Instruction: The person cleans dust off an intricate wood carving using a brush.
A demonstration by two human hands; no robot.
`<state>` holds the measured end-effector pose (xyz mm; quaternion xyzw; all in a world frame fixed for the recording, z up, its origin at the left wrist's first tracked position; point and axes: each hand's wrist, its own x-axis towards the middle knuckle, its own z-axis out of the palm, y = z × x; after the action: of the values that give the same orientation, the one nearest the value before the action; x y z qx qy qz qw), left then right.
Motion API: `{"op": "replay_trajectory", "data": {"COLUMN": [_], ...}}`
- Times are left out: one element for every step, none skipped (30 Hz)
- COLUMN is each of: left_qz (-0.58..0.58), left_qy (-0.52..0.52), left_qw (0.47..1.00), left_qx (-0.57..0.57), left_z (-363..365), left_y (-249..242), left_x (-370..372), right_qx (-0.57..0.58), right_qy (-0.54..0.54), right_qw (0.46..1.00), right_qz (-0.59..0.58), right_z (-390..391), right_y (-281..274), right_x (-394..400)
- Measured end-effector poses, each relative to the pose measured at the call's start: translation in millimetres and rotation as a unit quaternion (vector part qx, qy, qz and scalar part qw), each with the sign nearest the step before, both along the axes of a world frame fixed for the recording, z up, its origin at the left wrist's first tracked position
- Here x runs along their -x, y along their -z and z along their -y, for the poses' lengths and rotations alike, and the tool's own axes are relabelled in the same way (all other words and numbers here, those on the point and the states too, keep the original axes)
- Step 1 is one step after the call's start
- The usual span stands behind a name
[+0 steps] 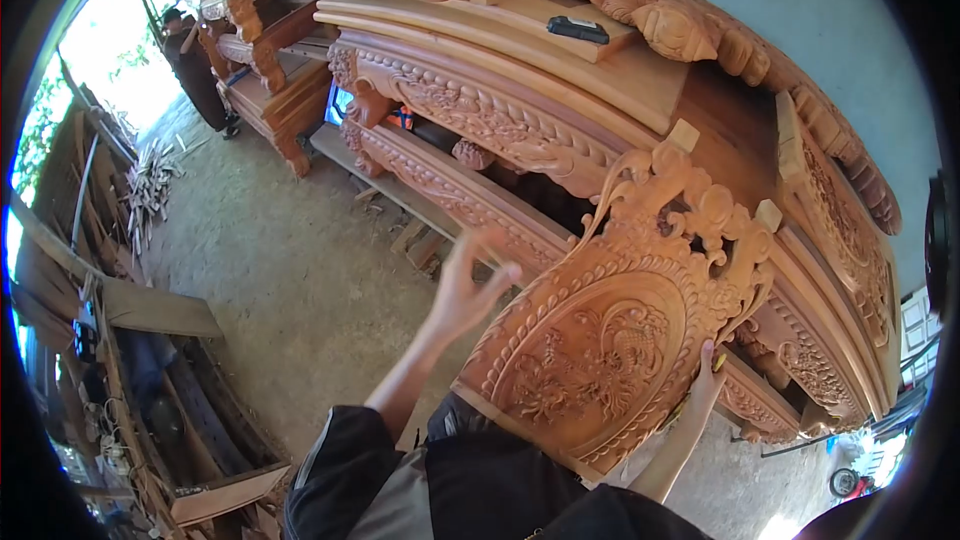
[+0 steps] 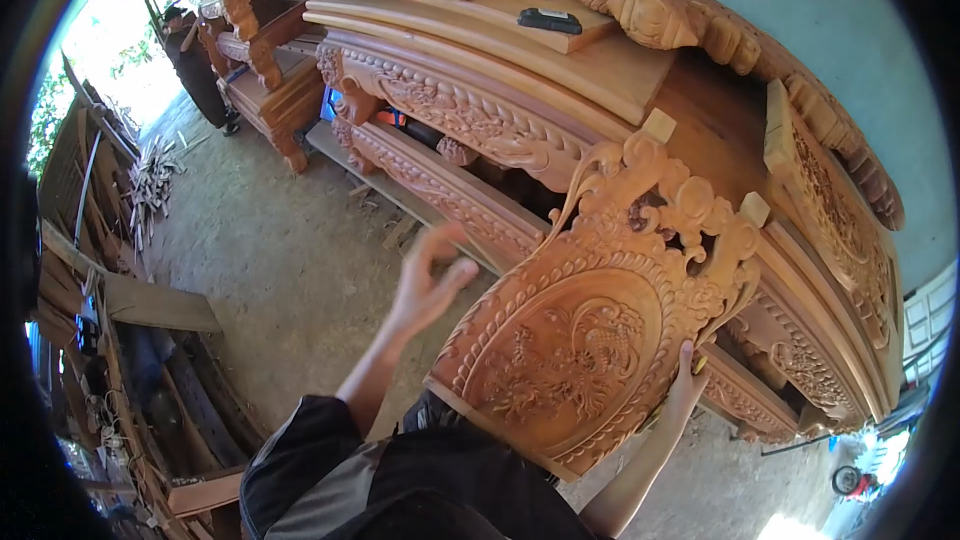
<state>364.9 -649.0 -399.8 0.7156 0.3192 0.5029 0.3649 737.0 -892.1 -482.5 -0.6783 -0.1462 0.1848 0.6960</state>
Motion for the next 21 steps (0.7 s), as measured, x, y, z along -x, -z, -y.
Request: {"op": "replay_trajectory", "data": {"left_qz": [0.018,0.014,0.087,0.119,0.170,0.212,0.330,0.430,0.456,0.446,0.399,0.362,0.340,0.323,0.311,0.298,0.288,0.282,0.278,0.274,0.270], "left_qy": [-0.014,-0.030,-0.050,-0.087,-0.147,-0.134,-0.120,-0.110,-0.256,-0.158,-0.081,-0.040,-0.018,0.004,0.023,0.039,0.049,0.059,0.068,0.078,0.087], "left_qw": [0.999,0.991,0.981,0.959,0.936,0.889,0.837,0.767,0.751,0.723,0.717,0.716,0.713,0.715,0.718,0.720,0.722,0.724,0.726,0.729,0.731], "left_qx": [-0.047,-0.131,-0.165,-0.242,-0.270,-0.383,-0.420,-0.463,-0.403,-0.503,-0.567,-0.596,-0.612,-0.620,-0.623,-0.626,-0.627,-0.627,-0.625,-0.623,-0.620], "left_z": [-4.4,-8.8,-5.0,2.2,16.8,8.3,17.0,25.6,52.9,55.7,58.8,61.8,65.1,69.1,70.1,71.8,72.0,73.0,72.7,72.4,71.0], "left_y": [-36.2,-72.9,-106.0,-139.5,-167.8,-180.9,-208.5,-236.1,-293.0,-303.3,-303.5,-305.0,-303.6,-303.0,-300.8,-300.6,-299.6,-299.3,-298.9,-298.4,-297.9], "left_x": [9.5,23.8,32.1,42.2,50.1,69.4,72.1,74.8,47.7,59.3,68.1,69.7,67.1,66.8,64.7,63.1,60.5,59.0,56.0,52.6,48.9], "right_qx": [0.021,0.025,0.053,0.080,0.056,0.058,0.046,0.035,0.035,0.039,0.066,0.095,0.097,0.141,0.188,0.198,0.210,0.190,0.171,0.153,0.133], "right_qy": [0.004,0.007,0.008,0.010,0.026,0.032,0.023,0.016,0.022,0.033,0.039,0.046,0.061,0.073,0.084,0.125,0.163,0.194,0.221,0.225,0.229], "right_qw": [1.000,1.000,0.999,0.997,0.998,0.998,0.998,0.999,0.999,0.998,0.995,0.991,0.990,0.979,0.964,0.951,0.935,0.913,0.885,0.885,0.885], "right_qz": [0.010,0.010,0.005,0.001,0.023,0.024,0.026,0.028,0.033,0.030,0.059,0.088,0.086,0.129,0.168,0.203,0.236,0.305,0.372,0.377,0.383], "right_z": [3.3,5.5,4.7,4.4,2.7,2.3,2.3,3.3,2.3,1.2,1.2,1.9,-0.3,-2.6,-2.5,-4.0,-5.0,-4.7,-3.5,-1.2,2.3], "right_y": [-0.2,-2.4,-6.7,-10.7,-9.0,-5.8,-1.4,0.4,-1.0,-3.7,-7.3,-11.5,-18.0,-28.7,-40.6,-55.9,-72.7,-84.8,-97.8,-122.4,-150.0], "right_x": [-0.1,1.5,2.9,4.8,7.7,4.9,2.2,0.8,2.1,3.6,5.1,6.3,7.4,10.8,15.9,23.4,27.5,24.7,21.7,27.0,34.1]}}
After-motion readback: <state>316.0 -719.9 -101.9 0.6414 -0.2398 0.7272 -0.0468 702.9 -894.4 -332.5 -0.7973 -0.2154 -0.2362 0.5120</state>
